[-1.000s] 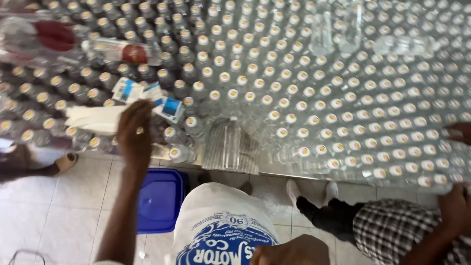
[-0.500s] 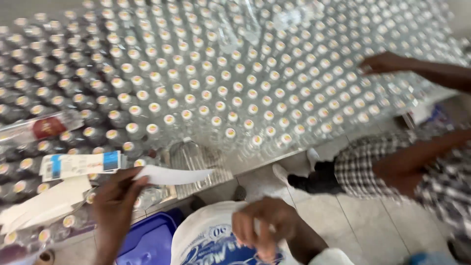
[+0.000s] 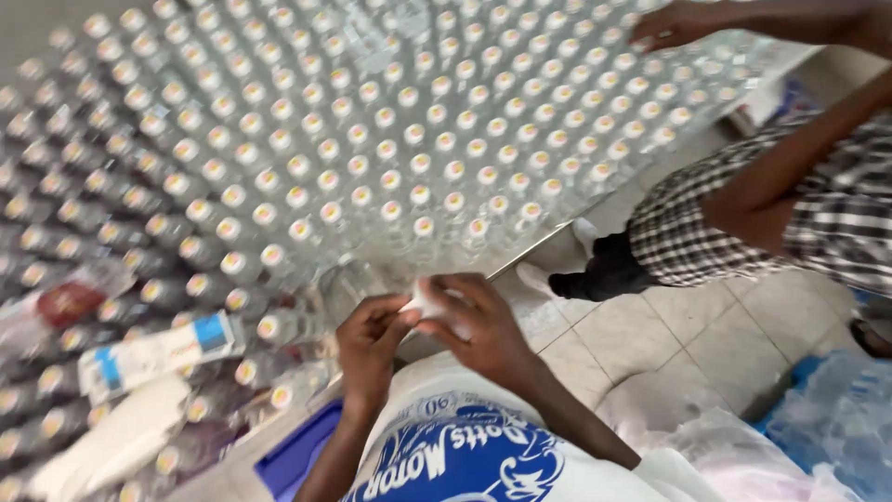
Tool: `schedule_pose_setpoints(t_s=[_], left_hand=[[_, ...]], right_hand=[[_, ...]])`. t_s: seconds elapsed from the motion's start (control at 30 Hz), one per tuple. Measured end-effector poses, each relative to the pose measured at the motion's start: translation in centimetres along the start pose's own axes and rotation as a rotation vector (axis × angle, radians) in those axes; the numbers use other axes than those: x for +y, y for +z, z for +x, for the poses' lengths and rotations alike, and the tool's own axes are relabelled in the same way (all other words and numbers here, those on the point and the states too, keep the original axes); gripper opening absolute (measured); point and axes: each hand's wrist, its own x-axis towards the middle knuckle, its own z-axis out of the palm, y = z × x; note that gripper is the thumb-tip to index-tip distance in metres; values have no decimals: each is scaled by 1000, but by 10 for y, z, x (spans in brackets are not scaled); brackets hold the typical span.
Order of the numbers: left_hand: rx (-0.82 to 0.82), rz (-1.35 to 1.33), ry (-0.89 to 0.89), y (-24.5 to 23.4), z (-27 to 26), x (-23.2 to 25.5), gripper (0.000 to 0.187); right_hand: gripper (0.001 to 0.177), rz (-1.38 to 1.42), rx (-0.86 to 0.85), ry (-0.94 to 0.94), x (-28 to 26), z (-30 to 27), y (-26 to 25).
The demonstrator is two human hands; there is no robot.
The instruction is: The person is manually applying labels to plastic water bottles and organizing them on a large table in a production facility.
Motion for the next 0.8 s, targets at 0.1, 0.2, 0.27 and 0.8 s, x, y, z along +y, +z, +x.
schedule_pose_setpoints(t_s=[0.1, 0.2, 0.27, 0.8], left_hand=[[-63, -206, 111, 7, 2, -2, 25], [-99, -255, 109, 12, 5, 7, 20], [-104, -252, 132, 15, 6, 11, 20], [203, -254, 330, 3, 25, 23, 37]], right_hand=[[44, 91, 133, 25, -2, 7, 5], [39, 154, 147, 133, -15, 20, -2], [37, 397, 175, 400, -25, 26, -9], [34, 774, 106, 816, 38, -2, -23]])
